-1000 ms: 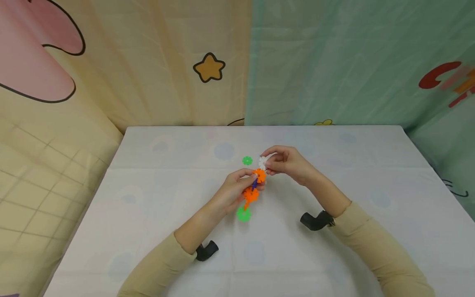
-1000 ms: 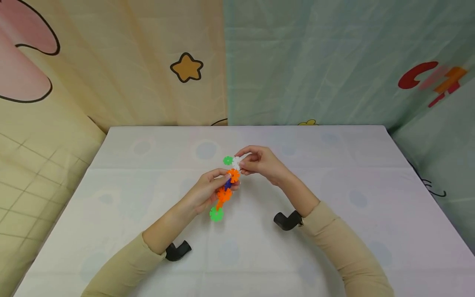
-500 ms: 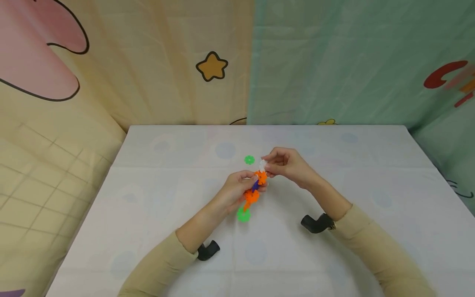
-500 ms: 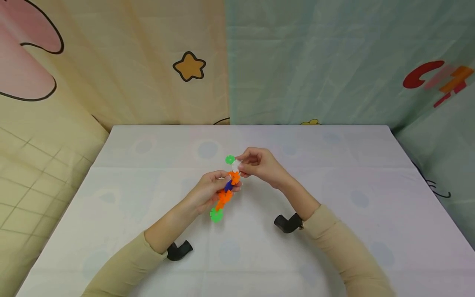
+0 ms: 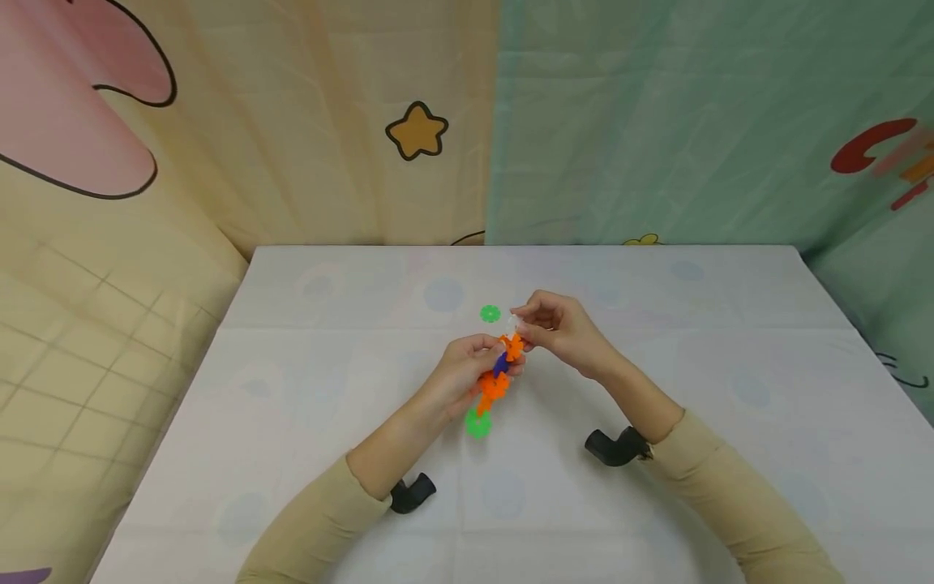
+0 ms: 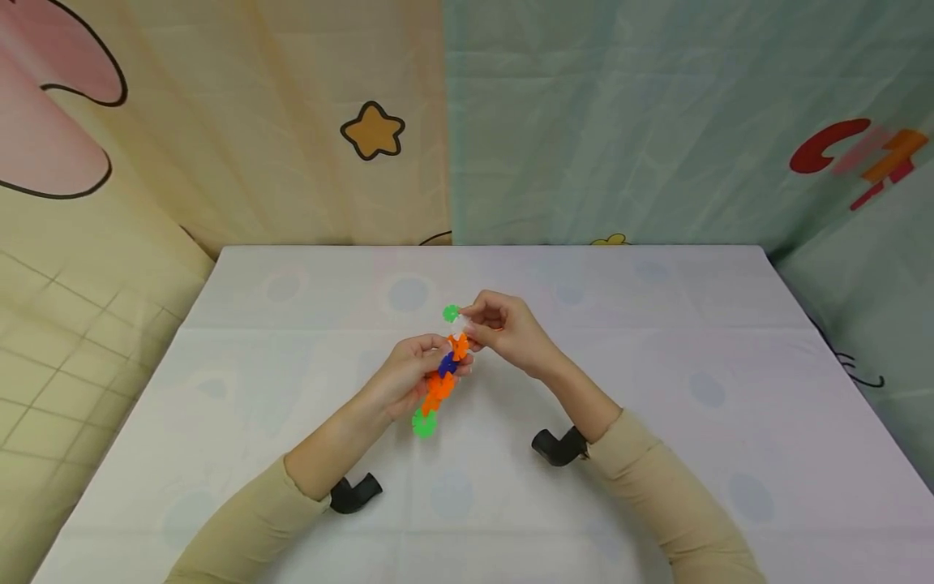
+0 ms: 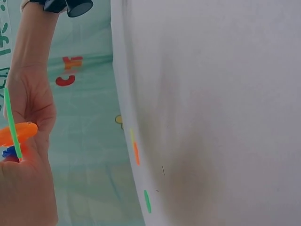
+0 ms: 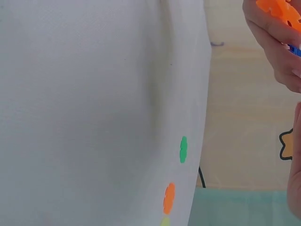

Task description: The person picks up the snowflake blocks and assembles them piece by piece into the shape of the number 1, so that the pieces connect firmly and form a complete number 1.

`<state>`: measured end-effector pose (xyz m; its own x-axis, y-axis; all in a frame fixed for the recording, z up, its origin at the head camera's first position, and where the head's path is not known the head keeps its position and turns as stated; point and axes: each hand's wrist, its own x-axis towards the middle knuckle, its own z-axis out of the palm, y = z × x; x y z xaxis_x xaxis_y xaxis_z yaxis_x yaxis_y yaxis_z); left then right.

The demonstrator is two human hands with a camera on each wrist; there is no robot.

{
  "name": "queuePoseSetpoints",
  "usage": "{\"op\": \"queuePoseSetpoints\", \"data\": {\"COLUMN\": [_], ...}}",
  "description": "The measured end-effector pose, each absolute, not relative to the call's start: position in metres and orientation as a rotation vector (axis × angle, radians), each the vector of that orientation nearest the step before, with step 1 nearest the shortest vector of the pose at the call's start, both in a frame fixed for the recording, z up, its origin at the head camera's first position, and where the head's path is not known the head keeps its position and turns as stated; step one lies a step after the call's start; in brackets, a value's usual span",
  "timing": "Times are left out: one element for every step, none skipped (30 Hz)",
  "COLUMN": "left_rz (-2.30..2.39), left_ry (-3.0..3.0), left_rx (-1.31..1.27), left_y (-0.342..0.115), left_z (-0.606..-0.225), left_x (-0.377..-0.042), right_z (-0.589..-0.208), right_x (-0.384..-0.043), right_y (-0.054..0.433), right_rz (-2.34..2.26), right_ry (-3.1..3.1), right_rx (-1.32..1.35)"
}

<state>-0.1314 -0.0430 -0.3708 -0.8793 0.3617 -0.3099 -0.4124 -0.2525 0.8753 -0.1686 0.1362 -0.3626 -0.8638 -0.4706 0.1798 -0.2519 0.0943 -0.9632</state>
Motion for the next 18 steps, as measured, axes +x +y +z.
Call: {"op": "queuePoseSetpoints", "data": {"left_rz": [2.161,2.161,2.157,2.151,2.142,2.129,2.114,2.096,2.081,2.068,2.056,2.046,2.041,2.039,2.039,2.039,2.038,2.039], "left_ry": [1.531,1.533,1.536,1.537,1.535,1.534,1.531,1.531,1.530,1.531,1.532,1.535,1.535,1.535,1.529,1.525,1.525,1.520], "left_rx": [-0.059,-0.055,-0.051,-0.043,-0.031,-0.016,0.001,0.015,0.029,0.040,0.049,0.055,0.059,0.055,0.048,0.041,0.040,0.028], "left_y": [-0.043,-0.043,-0.043,-0.043,-0.043,-0.044,-0.045,-0.046,-0.047,-0.048,-0.049,-0.050,-0.050,-0.049,-0.049,-0.049,-0.048,-0.048], "left_z": [-0.371,-0.371,-0.371,-0.372,-0.372,-0.373,-0.374,-0.375,-0.375,-0.375,-0.375,-0.375,-0.374,-0.373,-0.373,-0.372,-0.372,-0.371], "left_x": [-0.131,-0.132,-0.132,-0.132,-0.133,-0.134,-0.136,-0.137,-0.138,-0.139,-0.140,-0.141,-0.141,-0.140,-0.140,-0.140,-0.140,-0.140], "right_z": [-0.362,-0.361,-0.361,-0.360,-0.360,-0.359,-0.359,-0.360,-0.361,-0.363,-0.364,-0.366,-0.368,-0.370,-0.371,-0.371,-0.372,-0.372], "right_x": [-0.169,-0.169,-0.169,-0.169,-0.169,-0.169,-0.169,-0.169,-0.169,-0.170,-0.170,-0.170,-0.171,-0.172,-0.172,-0.172,-0.173,-0.173], "right_y": [0.136,0.136,0.136,0.136,0.136,0.137,0.137,0.138,0.139,0.141,0.142,0.143,0.144,0.145,0.146,0.146,0.147,0.147], "right_rz": [-1.866,-1.865,-1.863,-1.857,-1.849,-1.842,-1.833,-1.828,-1.831,-1.835,-1.843,-1.852,-1.860,-1.868,-1.869,-1.863,-1.857,-1.851], "right_ry": [2.185,2.179,2.173,2.170,2.165,2.160,2.155,2.148,2.135,2.119,2.101,2.082,2.067,2.055,2.049,2.056,2.068,2.082], "right_rx": [-0.721,-0.708,-0.691,-0.670,-0.650,-0.625,-0.598,-0.572,-0.550,-0.532,-0.521,-0.508,-0.505,-0.507,-0.511,-0.514,-0.517,-0.518]}}
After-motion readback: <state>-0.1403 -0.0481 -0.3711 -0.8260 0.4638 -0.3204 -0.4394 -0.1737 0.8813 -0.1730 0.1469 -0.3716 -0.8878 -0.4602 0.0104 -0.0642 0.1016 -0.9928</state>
